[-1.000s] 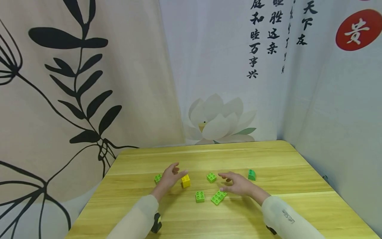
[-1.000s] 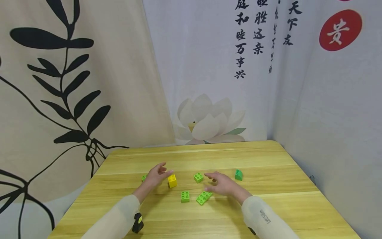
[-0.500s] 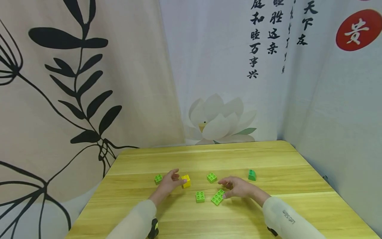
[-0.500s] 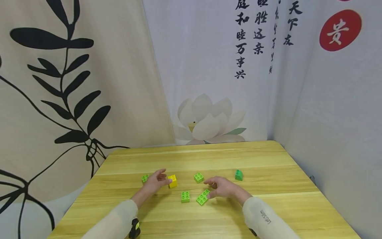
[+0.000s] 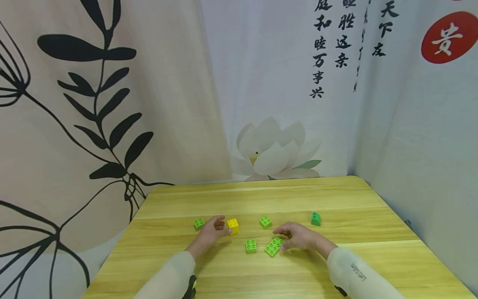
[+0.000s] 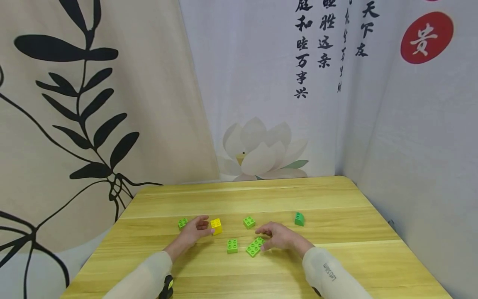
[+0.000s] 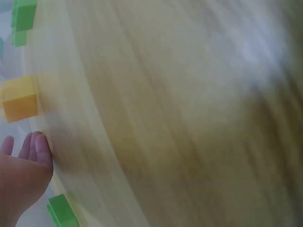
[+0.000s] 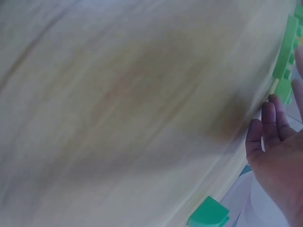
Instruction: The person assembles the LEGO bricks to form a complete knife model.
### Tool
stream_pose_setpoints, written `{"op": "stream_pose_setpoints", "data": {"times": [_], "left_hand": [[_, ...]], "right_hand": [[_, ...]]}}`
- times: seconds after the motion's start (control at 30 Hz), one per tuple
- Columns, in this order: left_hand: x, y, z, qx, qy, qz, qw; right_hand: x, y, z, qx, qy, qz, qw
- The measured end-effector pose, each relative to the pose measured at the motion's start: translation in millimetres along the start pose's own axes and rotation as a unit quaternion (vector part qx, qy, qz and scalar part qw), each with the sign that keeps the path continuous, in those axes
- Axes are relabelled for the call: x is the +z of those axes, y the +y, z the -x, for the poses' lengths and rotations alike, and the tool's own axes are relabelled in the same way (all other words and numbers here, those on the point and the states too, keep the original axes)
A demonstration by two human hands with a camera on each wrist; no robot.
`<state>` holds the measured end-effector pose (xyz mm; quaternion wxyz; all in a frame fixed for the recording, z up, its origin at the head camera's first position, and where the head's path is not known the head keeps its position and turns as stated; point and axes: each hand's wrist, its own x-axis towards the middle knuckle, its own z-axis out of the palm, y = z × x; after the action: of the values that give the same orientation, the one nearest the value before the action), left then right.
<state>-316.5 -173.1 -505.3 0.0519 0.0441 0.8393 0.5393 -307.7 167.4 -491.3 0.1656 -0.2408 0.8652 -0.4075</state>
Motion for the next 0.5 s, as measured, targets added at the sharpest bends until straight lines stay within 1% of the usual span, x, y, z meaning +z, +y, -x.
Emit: {"op": "stream_pose_setpoints", "data": {"times": [0.2,0.33,0.5], "left_hand": [[2.9,-1.3,-0.7,0.011,-0.002,-0.007,0.9999],[4.9,-3.3,-2.1,0.018,-0.002,-0.012,0.9998],[6.4,-5.4,-4.0,0.014,-0.001,-0.012,0.9998]], "right_hand": [[1.6,3.7,-0.7,-0.002,0.006,0.011,0.9999],[2.7,5.1,-2.3,0.001,0.005,0.007,1.0],[3.4,6.0,-3.7,0.003,0.004,0.004,1.0]]}}
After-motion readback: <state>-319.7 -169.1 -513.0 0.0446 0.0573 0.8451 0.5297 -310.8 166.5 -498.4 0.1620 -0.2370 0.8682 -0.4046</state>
